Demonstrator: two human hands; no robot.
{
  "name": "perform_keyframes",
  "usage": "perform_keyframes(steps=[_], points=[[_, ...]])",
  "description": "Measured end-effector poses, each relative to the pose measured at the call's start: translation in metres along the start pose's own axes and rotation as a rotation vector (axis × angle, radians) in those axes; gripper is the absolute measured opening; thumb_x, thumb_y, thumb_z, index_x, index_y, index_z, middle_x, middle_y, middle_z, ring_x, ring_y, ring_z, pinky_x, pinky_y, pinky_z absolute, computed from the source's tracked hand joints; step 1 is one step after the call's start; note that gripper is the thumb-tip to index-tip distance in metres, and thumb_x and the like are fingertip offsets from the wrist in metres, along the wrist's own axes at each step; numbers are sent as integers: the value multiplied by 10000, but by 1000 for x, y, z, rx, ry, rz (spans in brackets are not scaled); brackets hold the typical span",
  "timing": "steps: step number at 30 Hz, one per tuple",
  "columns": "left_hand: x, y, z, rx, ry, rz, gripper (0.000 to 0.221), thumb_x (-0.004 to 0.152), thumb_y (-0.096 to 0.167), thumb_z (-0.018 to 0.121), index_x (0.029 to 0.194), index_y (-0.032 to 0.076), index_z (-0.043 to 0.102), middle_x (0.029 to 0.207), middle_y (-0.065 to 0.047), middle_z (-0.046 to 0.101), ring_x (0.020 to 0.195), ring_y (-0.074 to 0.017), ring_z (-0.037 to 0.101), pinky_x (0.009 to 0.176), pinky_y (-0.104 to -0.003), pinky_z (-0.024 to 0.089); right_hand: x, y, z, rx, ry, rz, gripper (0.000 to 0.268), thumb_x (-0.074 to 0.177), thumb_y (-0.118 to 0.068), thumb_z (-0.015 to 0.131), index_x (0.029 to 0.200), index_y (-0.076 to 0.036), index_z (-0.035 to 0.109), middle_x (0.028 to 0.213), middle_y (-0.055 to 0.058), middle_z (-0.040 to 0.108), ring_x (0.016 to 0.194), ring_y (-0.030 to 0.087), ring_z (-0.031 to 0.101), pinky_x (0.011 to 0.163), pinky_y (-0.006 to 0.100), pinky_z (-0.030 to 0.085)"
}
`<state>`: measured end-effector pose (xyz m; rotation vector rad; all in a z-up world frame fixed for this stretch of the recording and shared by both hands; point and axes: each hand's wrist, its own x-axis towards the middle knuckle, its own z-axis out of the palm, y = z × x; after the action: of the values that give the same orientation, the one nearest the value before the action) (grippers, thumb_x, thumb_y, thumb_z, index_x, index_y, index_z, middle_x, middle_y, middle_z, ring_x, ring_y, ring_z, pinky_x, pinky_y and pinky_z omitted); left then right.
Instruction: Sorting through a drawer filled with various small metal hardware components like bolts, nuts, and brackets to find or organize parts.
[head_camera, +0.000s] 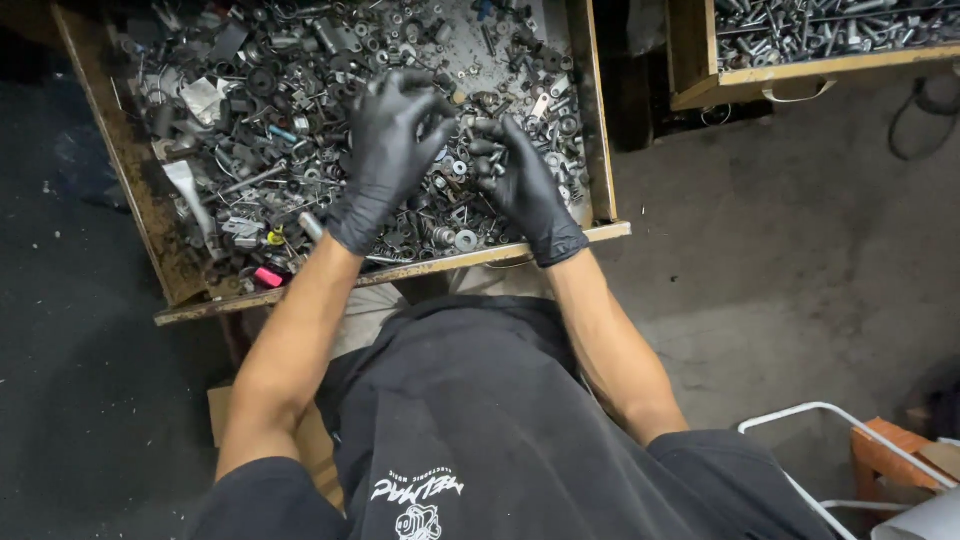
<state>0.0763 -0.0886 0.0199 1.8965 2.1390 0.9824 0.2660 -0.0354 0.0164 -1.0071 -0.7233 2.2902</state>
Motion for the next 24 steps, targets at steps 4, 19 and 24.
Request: perform_keyframes(steps=[4,19,24], points=[[-2,32,-14,38,18,68,125,927,248,778,948,135,728,1149,-113,690,1027,-309,602,864,-490,426,12,11,3,131,-11,4,476,998,-488,557,1209,-76,670,955,36,695,738,114,587,632,241,456],[5,119,32,-498,-109,411,630,985,106,662,1548,57,383,1525,-208,449,1431,-383,470,1241,-485,380,12,-82,-48,58,329,-487,371,978,-517,527,873,-161,526,600,-76,400,395,11,315,289,192,216],[23,138,32,-613,-205,432,579,1075,105,641,1578,80,355,1582,-172,463,1458,-341,517,1230,-427,441,29,-161,-122,-542,634,-1101,472,1021,-485,491,670,-170,492,532,-32,393,466,59,365,458,252,269]])
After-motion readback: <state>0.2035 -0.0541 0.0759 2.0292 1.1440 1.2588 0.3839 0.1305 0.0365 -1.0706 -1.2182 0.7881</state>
